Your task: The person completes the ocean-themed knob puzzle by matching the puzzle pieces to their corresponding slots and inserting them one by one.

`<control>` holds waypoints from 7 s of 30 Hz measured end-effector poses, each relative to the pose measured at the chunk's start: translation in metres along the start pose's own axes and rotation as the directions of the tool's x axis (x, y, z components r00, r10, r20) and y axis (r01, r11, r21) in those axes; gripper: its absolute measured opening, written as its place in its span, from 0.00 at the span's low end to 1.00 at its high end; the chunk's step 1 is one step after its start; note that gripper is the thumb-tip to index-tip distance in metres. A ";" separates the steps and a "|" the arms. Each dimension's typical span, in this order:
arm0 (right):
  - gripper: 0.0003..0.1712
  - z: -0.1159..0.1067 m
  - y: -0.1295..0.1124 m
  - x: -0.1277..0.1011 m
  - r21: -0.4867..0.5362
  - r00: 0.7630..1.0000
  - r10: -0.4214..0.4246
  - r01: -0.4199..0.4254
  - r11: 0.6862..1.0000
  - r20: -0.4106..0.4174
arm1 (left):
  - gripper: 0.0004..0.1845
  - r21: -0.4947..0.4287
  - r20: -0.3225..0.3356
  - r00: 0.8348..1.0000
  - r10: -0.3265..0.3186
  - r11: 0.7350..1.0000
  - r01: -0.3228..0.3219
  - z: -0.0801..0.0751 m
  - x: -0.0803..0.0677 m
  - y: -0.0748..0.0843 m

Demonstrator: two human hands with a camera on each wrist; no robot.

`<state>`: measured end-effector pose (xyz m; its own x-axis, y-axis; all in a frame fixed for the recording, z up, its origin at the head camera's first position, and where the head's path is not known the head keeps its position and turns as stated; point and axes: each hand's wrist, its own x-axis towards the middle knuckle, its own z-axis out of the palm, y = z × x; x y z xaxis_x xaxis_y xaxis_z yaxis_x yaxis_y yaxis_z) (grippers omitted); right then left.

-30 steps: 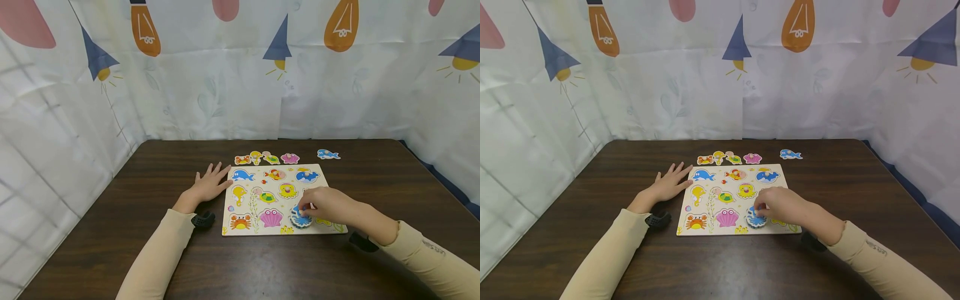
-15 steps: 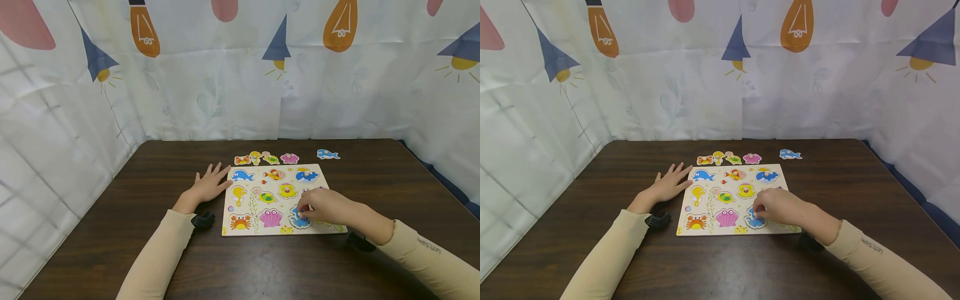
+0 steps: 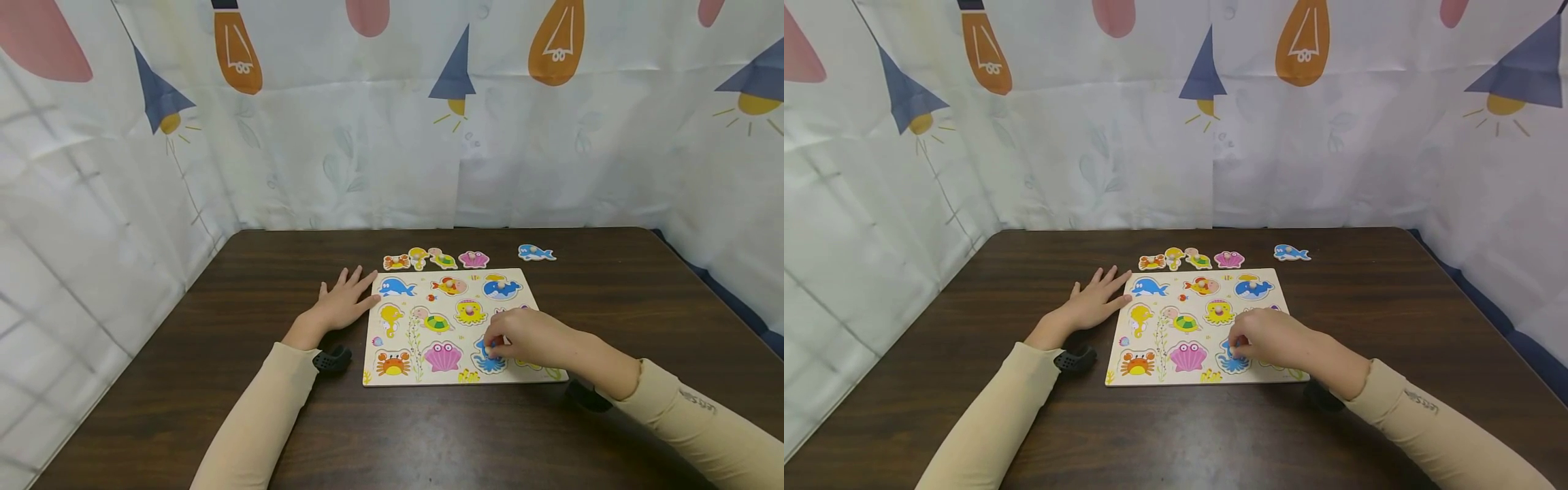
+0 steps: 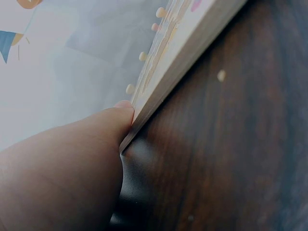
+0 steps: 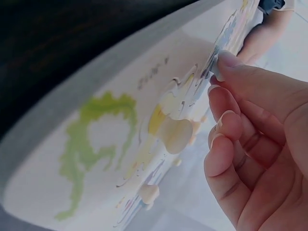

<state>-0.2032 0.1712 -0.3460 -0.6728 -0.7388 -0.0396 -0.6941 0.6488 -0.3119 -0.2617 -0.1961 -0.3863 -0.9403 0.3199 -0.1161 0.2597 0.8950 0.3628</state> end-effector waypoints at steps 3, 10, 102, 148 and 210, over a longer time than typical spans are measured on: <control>0.06 0.000 0.000 0.000 0.001 1.000 0.002 -0.002 1.000 -0.001 | 0.38 -0.005 -0.001 1.000 0.000 1.000 0.000 0.000 0.000 -0.001; 0.07 0.001 0.000 -0.001 -0.002 1.000 0.005 -0.005 1.000 -0.014 | 0.38 0.001 -0.002 1.000 -0.001 1.000 0.001 0.001 0.001 -0.001; 0.19 -0.043 0.199 0.041 0.512 0.795 0.596 -0.467 0.721 -0.115 | 0.39 0.008 -0.004 1.000 -0.017 1.000 0.017 0.006 -0.001 -0.002; 0.16 -0.065 0.162 0.038 0.280 0.853 0.495 -0.441 0.853 -0.165 | 0.38 0.007 -0.003 1.000 -0.023 1.000 0.023 0.001 -0.003 0.003; 0.06 -0.029 -0.011 0.159 0.177 0.977 0.198 -0.181 0.967 -0.083 | 0.38 0.017 0.003 1.000 -0.018 1.000 0.018 0.001 -0.002 0.003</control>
<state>-0.3096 0.0514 -0.3216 -0.8159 -0.5778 -0.0216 -0.5043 0.7293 -0.4624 -0.2586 -0.1936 -0.3857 -0.9442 0.3046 -0.1255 0.2464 0.9057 0.3449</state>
